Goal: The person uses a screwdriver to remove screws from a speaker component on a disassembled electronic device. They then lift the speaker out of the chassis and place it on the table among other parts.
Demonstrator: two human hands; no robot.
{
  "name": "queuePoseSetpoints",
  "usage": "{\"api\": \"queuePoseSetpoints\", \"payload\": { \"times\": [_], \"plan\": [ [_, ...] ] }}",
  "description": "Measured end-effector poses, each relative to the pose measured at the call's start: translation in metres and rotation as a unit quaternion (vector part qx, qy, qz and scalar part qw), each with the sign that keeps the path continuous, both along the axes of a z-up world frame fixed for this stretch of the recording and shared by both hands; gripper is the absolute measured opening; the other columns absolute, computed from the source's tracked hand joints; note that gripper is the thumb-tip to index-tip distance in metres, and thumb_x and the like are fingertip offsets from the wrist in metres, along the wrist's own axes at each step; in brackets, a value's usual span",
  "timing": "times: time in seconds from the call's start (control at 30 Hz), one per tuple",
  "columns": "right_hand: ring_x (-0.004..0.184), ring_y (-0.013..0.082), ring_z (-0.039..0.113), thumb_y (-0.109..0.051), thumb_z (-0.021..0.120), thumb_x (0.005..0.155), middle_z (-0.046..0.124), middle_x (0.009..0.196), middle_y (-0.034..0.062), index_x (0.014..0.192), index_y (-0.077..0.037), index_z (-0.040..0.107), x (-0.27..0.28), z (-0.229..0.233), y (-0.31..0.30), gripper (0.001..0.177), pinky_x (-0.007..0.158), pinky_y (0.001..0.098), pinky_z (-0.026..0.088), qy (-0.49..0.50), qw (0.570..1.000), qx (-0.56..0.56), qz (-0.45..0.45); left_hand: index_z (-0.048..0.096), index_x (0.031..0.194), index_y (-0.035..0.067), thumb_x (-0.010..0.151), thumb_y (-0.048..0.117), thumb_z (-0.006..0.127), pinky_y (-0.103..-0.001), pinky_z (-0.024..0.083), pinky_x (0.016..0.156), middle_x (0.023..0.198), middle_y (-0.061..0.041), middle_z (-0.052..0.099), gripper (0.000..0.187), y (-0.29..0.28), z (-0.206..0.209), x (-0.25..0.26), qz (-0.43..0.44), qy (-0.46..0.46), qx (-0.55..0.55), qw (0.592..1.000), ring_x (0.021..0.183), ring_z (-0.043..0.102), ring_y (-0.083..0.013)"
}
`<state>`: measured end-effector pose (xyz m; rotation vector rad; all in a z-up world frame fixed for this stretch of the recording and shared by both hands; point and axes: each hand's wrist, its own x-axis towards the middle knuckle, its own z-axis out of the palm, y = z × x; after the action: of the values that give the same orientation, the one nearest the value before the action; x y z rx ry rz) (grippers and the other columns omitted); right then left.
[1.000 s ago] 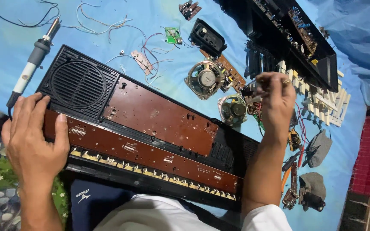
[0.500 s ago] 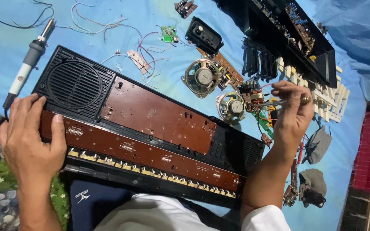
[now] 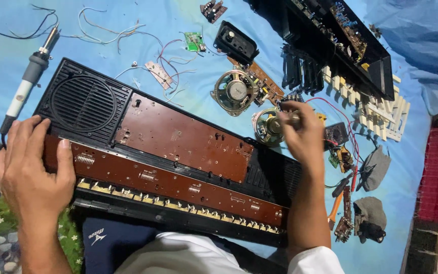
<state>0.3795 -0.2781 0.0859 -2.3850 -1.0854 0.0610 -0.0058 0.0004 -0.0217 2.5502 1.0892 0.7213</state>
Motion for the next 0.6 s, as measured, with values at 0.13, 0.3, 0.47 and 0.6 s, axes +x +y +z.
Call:
{"api": "queuePoseSetpoints", "payload": {
  "times": [0.13,0.3,0.47,0.6],
  "plan": [
    [0.074,0.0213,0.067,-0.012,0.071,0.095,0.067,0.109,0.0200,0.125,0.005,0.063,-0.016,-0.004,0.036,0.035,0.063,0.0307,0.062,-0.004,0.999,-0.041,0.035,0.072,0.142,-0.014,0.108,0.004,0.071,-0.052,0.038,0.117,0.152,-0.024,0.068,0.038,-0.001,0.002,0.001,-0.001,-0.004,0.005,1.000,0.147,0.058,-0.0420],
    [0.098,0.0348,0.069,-0.034,0.086,0.087,0.063,0.115,0.0241,0.134,0.003,0.055,-0.006,-0.033,0.061,0.066,0.079,0.0427,0.064,-0.125,0.988,-0.022,0.092,0.072,0.143,-0.014,0.109,0.006,0.069,-0.052,0.036,0.118,0.154,-0.024,0.067,0.039,-0.001,0.003,0.002,0.002,-0.007,-0.005,1.000,0.149,0.055,-0.0416],
    [0.087,0.0315,0.069,-0.048,0.083,0.086,0.061,0.116,0.0208,0.132,-0.001,0.060,-0.001,-0.055,0.076,0.069,0.071,0.0421,0.063,-0.160,0.982,-0.085,0.060,0.072,0.143,-0.013,0.109,0.006,0.069,-0.053,0.037,0.117,0.153,-0.024,0.067,0.039,0.000,0.001,0.001,0.004,0.000,-0.004,1.000,0.149,0.056,-0.0415],
    [0.083,0.0298,0.068,-0.039,0.081,0.090,0.061,0.112,0.0203,0.121,0.002,0.065,-0.004,-0.056,0.080,0.054,0.065,0.0383,0.061,-0.175,0.980,-0.046,0.084,0.071,0.143,-0.012,0.109,0.007,0.068,-0.053,0.037,0.117,0.152,-0.024,0.068,0.039,0.002,0.000,0.000,0.001,-0.003,-0.005,1.000,0.149,0.055,-0.0407]
  ]
}}
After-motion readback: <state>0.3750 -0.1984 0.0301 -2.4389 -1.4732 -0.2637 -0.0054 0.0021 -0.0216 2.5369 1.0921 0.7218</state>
